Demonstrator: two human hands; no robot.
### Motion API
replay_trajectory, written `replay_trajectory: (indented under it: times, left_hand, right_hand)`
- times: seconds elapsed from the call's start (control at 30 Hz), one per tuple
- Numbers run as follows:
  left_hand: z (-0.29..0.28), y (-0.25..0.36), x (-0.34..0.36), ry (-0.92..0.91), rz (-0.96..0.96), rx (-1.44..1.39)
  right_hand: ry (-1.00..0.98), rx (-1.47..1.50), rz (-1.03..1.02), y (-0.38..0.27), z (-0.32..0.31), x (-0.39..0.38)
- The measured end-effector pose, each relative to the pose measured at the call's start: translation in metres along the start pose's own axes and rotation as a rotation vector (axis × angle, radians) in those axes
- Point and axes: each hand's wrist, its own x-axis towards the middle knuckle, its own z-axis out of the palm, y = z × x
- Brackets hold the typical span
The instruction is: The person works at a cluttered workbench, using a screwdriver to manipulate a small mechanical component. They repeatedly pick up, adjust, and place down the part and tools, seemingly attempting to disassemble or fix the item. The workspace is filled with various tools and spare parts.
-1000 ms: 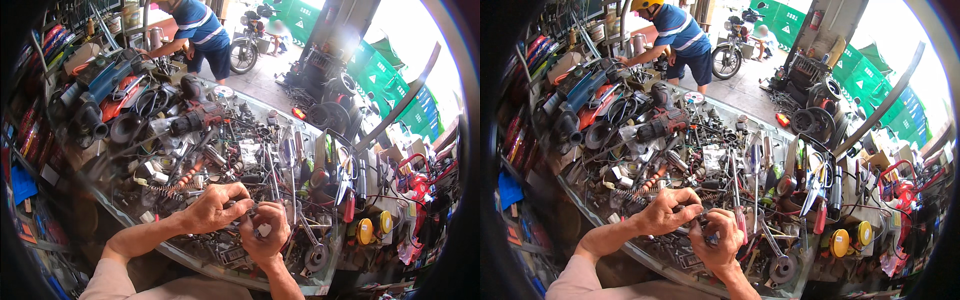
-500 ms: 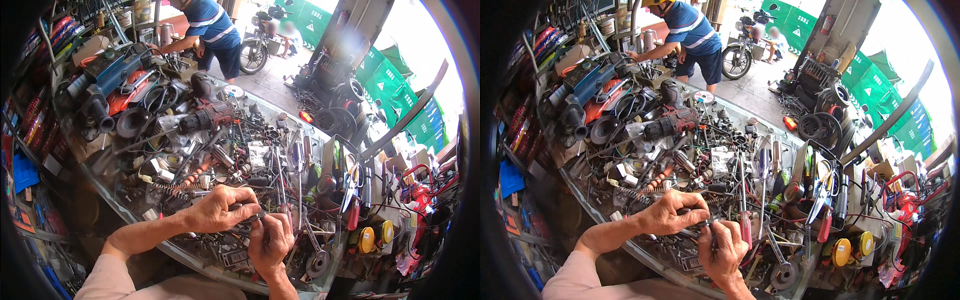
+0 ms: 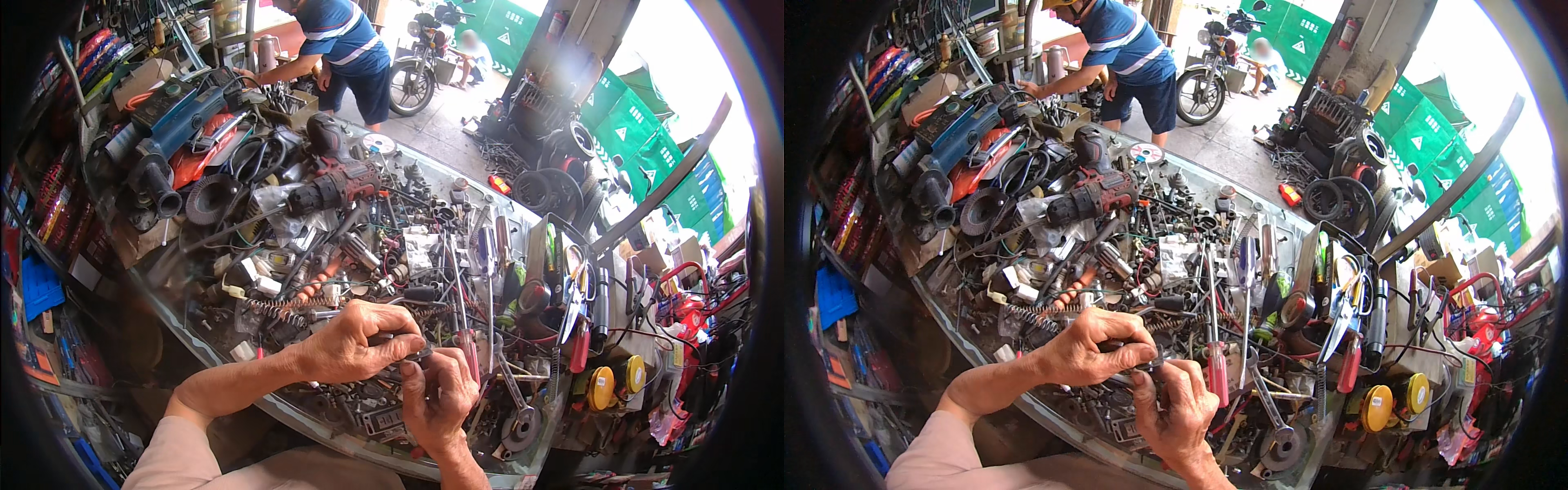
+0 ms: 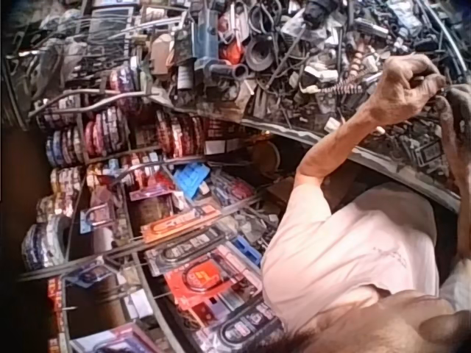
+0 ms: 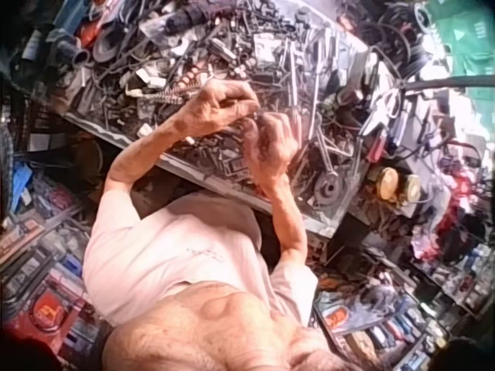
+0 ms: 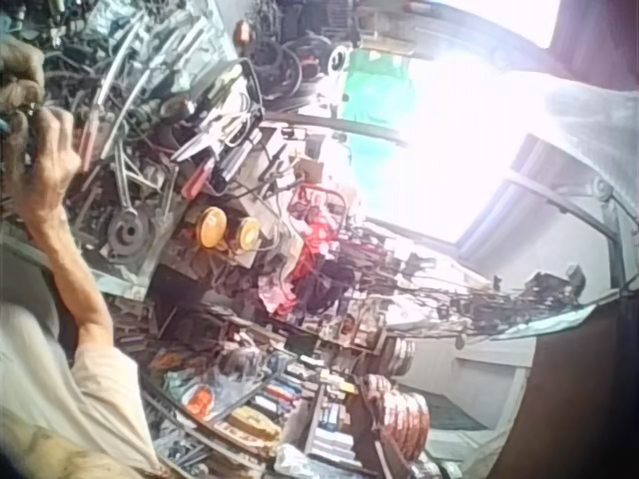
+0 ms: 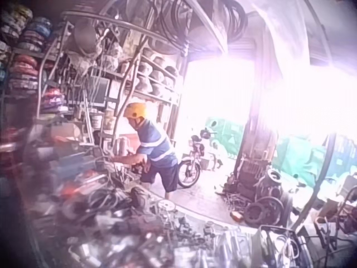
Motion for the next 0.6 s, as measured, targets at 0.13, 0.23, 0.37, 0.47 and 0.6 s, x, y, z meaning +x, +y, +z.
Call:
replay_trajectory:
  times: [0.13,0.23,0.37,0.47,0.6]
  left_hand:
    - [-0.0042,0.0040,-0.0002,-0.023,-0.001,0.003]
    - [-0.0046,0.0036,0.0002,-0.022,-0.020,-0.019]
    - [-0.0028,0.0031,0.0006,0.016,-0.005,0.012]
    - [-0.0017,0.0008,-0.0003,0.038,0.013,0.022]
    - [-0.0025,0.0015,0.0000,0.064,-0.058,-0.012]
  right_hand:
    - [-0.010,0.030,-0.012,0.0005,0.0006,0.0007]
    - [0.004,0.029,0.014,-0.0017,0.0012,0.0017]
    - [0.076,0.049,0.065,-0.0009,0.0042,-0.0016]
    - [0.106,0.046,0.065,0.0010,0.0039,-0.0015]
    - [0.097,0.076,0.070,0.0015,0.0033,-0.0016]
